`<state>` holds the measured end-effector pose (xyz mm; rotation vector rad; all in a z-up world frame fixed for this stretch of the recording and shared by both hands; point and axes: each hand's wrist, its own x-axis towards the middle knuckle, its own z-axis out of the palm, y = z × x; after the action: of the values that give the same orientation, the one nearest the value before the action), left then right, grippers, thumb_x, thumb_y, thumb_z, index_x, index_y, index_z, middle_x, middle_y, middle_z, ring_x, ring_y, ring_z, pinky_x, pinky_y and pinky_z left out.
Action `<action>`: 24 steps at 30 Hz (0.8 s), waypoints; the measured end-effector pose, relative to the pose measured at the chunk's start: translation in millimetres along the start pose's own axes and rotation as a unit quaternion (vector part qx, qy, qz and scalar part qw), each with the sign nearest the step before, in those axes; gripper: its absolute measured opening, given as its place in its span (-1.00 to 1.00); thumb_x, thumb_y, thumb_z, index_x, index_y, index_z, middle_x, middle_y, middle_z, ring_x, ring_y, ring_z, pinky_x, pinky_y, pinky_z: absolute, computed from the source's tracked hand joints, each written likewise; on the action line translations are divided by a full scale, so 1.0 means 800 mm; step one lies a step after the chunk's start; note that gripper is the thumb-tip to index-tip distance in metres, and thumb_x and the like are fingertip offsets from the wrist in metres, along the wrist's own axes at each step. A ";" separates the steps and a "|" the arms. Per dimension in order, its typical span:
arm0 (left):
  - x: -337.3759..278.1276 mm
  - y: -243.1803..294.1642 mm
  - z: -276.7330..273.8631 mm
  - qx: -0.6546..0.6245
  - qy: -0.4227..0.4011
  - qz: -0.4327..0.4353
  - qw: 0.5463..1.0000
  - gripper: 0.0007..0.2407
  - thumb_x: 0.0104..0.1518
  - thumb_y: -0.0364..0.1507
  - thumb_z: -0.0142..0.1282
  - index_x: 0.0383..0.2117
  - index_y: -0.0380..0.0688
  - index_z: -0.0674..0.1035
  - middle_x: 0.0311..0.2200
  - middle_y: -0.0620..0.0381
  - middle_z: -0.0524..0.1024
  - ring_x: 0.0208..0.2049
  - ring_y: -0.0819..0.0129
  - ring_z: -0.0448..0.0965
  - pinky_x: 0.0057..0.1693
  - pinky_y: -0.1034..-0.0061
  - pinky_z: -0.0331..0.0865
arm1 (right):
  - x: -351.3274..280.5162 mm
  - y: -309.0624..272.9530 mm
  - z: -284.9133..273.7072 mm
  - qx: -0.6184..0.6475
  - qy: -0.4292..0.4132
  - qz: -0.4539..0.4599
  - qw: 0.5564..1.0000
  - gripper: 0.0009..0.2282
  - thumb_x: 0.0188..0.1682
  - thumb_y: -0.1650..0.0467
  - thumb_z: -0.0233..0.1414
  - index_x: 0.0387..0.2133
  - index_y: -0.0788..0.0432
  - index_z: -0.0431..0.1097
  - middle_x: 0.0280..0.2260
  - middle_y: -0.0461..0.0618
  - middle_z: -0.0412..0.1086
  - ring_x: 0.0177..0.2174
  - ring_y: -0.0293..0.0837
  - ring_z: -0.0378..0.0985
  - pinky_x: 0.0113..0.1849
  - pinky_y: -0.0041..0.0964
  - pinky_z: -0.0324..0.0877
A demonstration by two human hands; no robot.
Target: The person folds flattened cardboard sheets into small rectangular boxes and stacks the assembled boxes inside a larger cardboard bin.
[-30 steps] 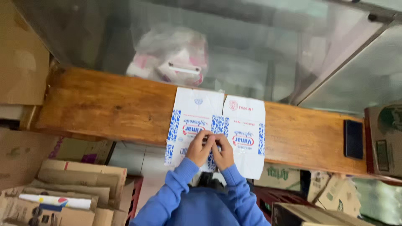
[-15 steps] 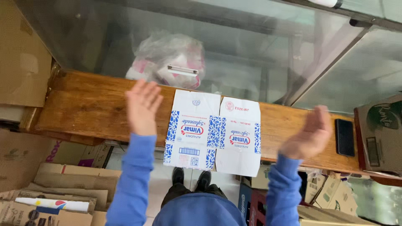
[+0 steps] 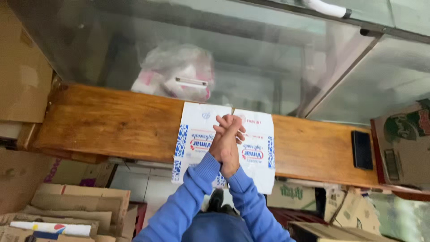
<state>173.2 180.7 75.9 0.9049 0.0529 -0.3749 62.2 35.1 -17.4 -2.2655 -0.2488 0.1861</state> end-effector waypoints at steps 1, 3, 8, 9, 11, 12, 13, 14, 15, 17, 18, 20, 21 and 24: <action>-0.001 0.005 -0.003 0.005 0.005 -0.008 1.000 -0.60 0.69 -0.07 0.30 0.38 0.01 0.49 -0.01 -0.14 0.76 -0.13 0.18 0.89 -0.07 0.43 0.80 | 0.025 -0.031 -0.007 0.056 0.026 -0.081 0.995 -0.23 0.31 0.01 -0.01 0.57 0.40 0.31 0.57 0.44 0.35 0.58 0.31 0.34 0.57 0.24 0.23; -0.004 0.005 -0.012 0.011 0.011 -0.018 1.000 -0.60 0.69 -0.07 0.32 0.37 0.00 0.49 0.00 -0.18 0.76 -0.13 0.15 0.91 -0.08 0.42 0.84 | 0.060 -0.092 -0.022 0.113 0.051 -0.159 0.979 -0.16 0.37 -0.06 -0.10 0.66 0.42 0.20 0.64 0.44 0.26 0.64 0.29 0.24 0.60 0.23 0.13; -0.037 0.035 -0.021 0.146 0.052 -0.065 0.986 -0.40 0.64 0.18 0.25 0.54 0.06 0.49 0.26 -0.19 0.81 0.20 0.06 0.95 0.23 0.25 0.86 | 0.091 -0.139 -0.055 0.138 0.053 -0.321 0.936 0.00 0.43 -0.25 -0.27 0.80 0.38 0.13 0.79 0.48 0.05 0.76 0.41 -0.05 0.66 0.32 -0.09; -0.044 0.050 -0.023 0.146 0.055 -0.062 0.986 -0.40 0.64 0.18 0.25 0.54 0.06 0.49 0.26 -0.19 0.81 0.20 0.06 0.95 0.23 0.25 0.86 | 0.095 -0.130 -0.056 0.139 0.051 -0.324 0.934 0.00 0.43 -0.25 -0.27 0.80 0.38 0.13 0.79 0.48 0.05 0.76 0.41 -0.05 0.66 0.32 -0.09; -0.060 0.077 -0.031 0.293 0.071 -0.072 0.951 -0.29 0.62 0.27 0.16 0.66 0.08 0.50 0.50 -0.23 0.69 0.57 -0.16 0.67 0.63 0.01 0.54 | 0.102 -0.108 -0.053 0.055 0.069 -0.295 0.952 -0.13 0.34 -0.18 0.09 0.76 0.13 0.35 0.76 0.20 0.24 0.71 0.31 0.18 0.68 0.30 -0.12; -0.064 0.072 -0.046 0.292 0.076 -0.071 0.951 -0.29 0.62 0.27 0.16 0.66 0.08 0.50 0.50 -0.23 0.69 0.57 -0.16 0.67 0.63 0.01 0.54 | 0.098 -0.092 -0.056 0.057 0.064 -0.297 0.951 -0.13 0.34 -0.18 0.09 0.76 0.13 0.35 0.76 0.20 0.24 0.71 0.31 0.18 0.68 0.30 -0.12; -0.067 0.067 -0.062 0.356 0.095 -0.056 0.928 -0.36 0.65 0.25 0.06 0.66 0.19 0.52 0.47 -0.12 0.72 0.55 -0.09 0.70 0.62 0.02 0.56 | 0.094 -0.076 -0.059 0.027 0.088 -0.253 0.963 -0.26 0.38 -0.04 0.16 0.72 0.10 0.41 0.73 0.23 0.30 0.67 0.29 0.28 0.68 0.27 -0.02; -0.065 0.064 -0.078 0.419 0.114 -0.039 0.900 -0.41 0.69 0.24 -0.05 0.65 0.31 0.54 0.44 -0.02 0.76 0.53 -0.02 0.73 0.61 0.02 0.58 | 0.097 -0.060 -0.064 -0.003 0.112 -0.210 0.971 -0.38 0.42 0.09 0.22 0.68 0.07 0.47 0.69 0.26 0.36 0.63 0.28 0.38 0.67 0.24 0.09; -0.055 0.052 -0.103 0.419 0.120 -0.036 0.899 -0.41 0.69 0.24 -0.05 0.65 0.31 0.54 0.44 -0.02 0.76 0.53 -0.02 0.73 0.61 0.02 0.58 | 0.100 -0.037 -0.072 -0.001 0.109 -0.216 0.970 -0.38 0.42 0.09 0.22 0.68 0.07 0.47 0.69 0.26 0.36 0.63 0.28 0.38 0.67 0.24 0.09; -0.050 0.021 -0.157 0.555 0.160 0.094 0.811 -0.54 0.64 0.03 0.22 0.57 0.29 0.65 0.39 0.07 0.73 0.48 -0.05 0.72 0.54 0.01 0.61 | 0.098 0.008 -0.081 -0.072 0.155 -0.161 0.972 -0.51 0.40 0.17 0.31 0.56 0.02 0.61 0.67 0.23 0.41 0.61 0.31 0.41 0.63 0.30 0.15; -0.038 0.005 -0.177 0.555 0.174 0.095 0.808 -0.54 0.64 0.03 0.22 0.57 0.29 0.65 0.39 0.07 0.73 0.48 -0.05 0.72 0.54 0.01 0.61 | 0.099 0.038 -0.087 -0.067 0.148 -0.171 0.972 -0.51 0.40 0.17 0.31 0.56 0.02 0.61 0.67 0.23 0.41 0.61 0.31 0.41 0.63 0.30 0.15; -0.018 -0.021 -0.225 0.647 0.240 0.198 0.696 -0.49 0.42 0.07 0.45 0.43 0.25 0.78 0.38 0.10 0.73 0.46 0.02 0.72 0.53 0.05 0.60 | 0.111 0.096 -0.092 -0.096 0.181 -0.122 0.971 -0.28 0.25 0.05 0.45 0.60 0.14 0.56 0.65 0.48 0.37 0.61 0.49 0.36 0.64 0.41 0.11; -0.014 -0.018 -0.223 0.648 0.257 0.197 0.689 -0.49 0.42 0.07 0.45 0.43 0.25 0.78 0.38 0.10 0.73 0.46 0.02 0.72 0.53 0.05 0.60 | 0.107 0.093 -0.095 -0.088 0.171 -0.136 0.972 -0.28 0.25 0.05 0.45 0.60 0.14 0.56 0.65 0.48 0.37 0.61 0.49 0.36 0.64 0.41 0.11; -0.008 0.001 -0.210 0.662 0.274 0.122 0.687 -0.34 0.31 0.23 0.41 0.48 0.29 0.77 0.60 -0.08 0.56 0.64 -0.26 0.52 0.63 -0.10 0.47 | 0.110 0.077 -0.115 -0.114 0.097 0.045 0.988 -0.08 0.18 -0.21 0.37 0.73 -0.03 0.43 0.78 0.39 0.19 0.73 0.61 0.04 0.64 0.80 -0.18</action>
<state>186.3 313.2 -27.0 2.4404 0.2286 0.2243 174.7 -50.6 -9.7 -2.5046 -0.0669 -0.0191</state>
